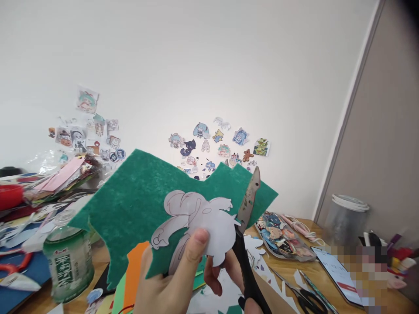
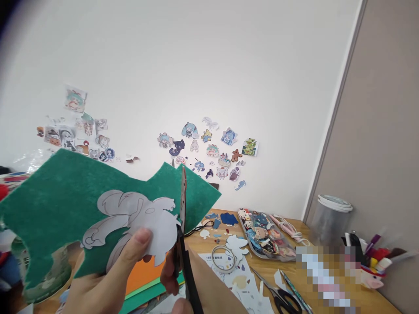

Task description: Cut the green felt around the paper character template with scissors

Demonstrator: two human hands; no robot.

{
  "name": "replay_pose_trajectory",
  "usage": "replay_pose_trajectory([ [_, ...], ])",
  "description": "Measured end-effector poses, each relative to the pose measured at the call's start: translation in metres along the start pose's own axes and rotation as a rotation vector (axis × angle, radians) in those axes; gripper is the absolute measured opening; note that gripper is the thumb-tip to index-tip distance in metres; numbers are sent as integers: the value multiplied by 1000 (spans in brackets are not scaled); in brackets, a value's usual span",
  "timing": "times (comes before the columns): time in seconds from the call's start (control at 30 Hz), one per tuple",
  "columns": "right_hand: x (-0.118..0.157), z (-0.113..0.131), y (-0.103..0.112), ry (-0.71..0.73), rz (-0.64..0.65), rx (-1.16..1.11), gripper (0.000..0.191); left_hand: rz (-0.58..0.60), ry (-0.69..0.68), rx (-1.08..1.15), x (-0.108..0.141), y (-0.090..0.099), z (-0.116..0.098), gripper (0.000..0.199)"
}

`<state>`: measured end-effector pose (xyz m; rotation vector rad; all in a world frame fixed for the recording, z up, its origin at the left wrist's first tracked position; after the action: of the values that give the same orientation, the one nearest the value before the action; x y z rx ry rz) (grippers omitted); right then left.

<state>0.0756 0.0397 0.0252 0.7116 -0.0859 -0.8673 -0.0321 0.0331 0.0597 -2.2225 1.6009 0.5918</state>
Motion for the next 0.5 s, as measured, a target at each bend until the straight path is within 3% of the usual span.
replay_pose_trajectory([
  [0.13,-3,-10,-4,-22,-14,-32,56,79,2,113,1,-8,-2,45],
  [0.33,-11,-22,-12,-50,4,-36,52,77,-71,-166,-7,5,-2,46],
  [0.5,-8,-24,-12,-86,-85,-34,49,71,-127,-177,-8,10,-10,42],
])
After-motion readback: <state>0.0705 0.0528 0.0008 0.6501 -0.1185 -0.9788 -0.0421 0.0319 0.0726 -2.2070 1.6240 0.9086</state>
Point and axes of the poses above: each hand's wrist, its own x-axis away from the middle knuckle, its own y-axis out of the back of the hand, z = x × y, the point moved 10 cm from there along -x, towards the middle knuckle, and after that the axes turned 3 degrees about -z, right-handed, at the moved point
